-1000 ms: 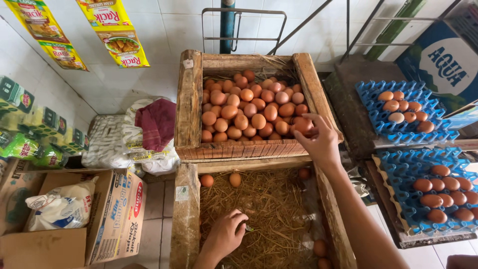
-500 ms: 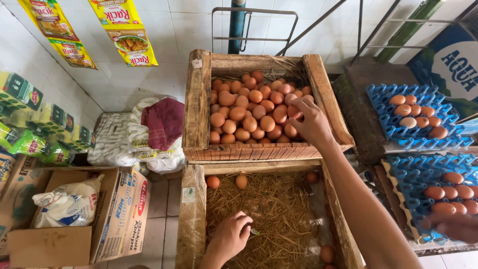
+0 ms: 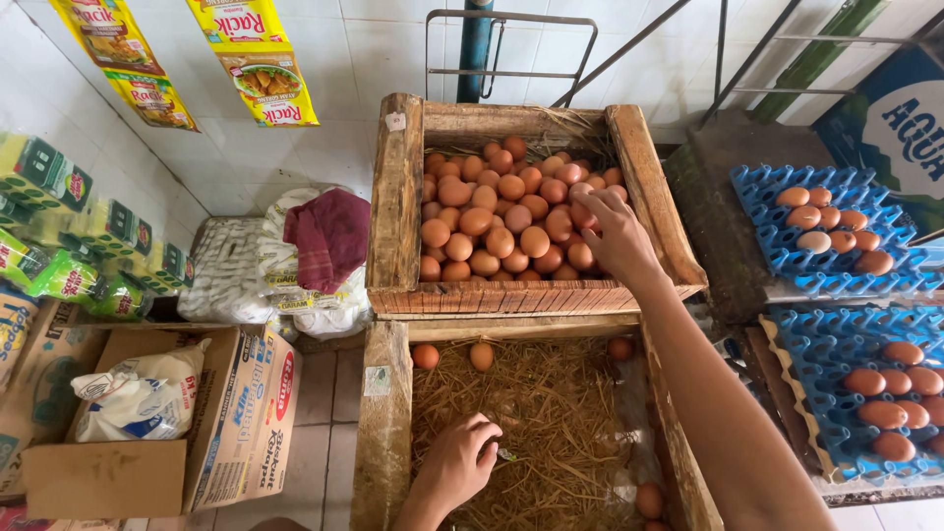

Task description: The person transfers brown eggs from a lower wooden crate lined with straw into an upper wooden crate. The hands pick up eggs one by one and place them into the upper container.

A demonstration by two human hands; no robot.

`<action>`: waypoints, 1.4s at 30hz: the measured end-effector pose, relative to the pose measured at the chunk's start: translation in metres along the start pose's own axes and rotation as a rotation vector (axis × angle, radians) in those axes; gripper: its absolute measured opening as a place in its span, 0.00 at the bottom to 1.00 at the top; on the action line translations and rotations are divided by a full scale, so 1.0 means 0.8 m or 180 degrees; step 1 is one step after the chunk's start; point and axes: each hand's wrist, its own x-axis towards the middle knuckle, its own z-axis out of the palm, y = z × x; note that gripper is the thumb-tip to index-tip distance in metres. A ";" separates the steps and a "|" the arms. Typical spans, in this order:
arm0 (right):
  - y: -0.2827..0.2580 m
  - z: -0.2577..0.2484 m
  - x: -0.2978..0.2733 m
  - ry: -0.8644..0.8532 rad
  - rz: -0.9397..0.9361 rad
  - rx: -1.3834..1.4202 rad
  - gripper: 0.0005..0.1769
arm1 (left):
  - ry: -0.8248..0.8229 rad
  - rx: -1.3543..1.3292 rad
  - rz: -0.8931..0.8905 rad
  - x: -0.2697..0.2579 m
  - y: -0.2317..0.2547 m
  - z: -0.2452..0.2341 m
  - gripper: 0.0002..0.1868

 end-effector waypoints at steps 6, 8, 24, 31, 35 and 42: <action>-0.016 -0.018 -0.025 0.0344 -0.0133 0.0141 0.36 | 0.0002 -0.0007 -0.0017 -0.001 -0.002 0.000 0.11; -0.030 -0.027 -0.053 0.0478 -0.0141 0.0216 0.33 | -0.0071 0.0012 -0.0056 -0.003 -0.005 0.003 0.11; -0.022 0.064 -0.408 -0.2204 0.0716 -0.0431 0.28 | -0.0019 0.0716 -0.0299 -0.016 -0.012 0.020 0.12; 0.065 0.170 -0.548 -0.2660 0.0572 -0.2255 0.19 | -0.0116 0.0768 -0.0288 -0.018 -0.023 0.033 0.09; 0.067 0.185 -0.558 -0.2622 0.0501 -0.2863 0.16 | -0.0206 0.0690 -0.0373 -0.017 -0.025 0.033 0.08; 0.069 0.181 -0.558 -0.2852 0.0645 -0.3285 0.24 | -0.0225 0.0623 -0.0363 -0.018 -0.018 0.026 0.13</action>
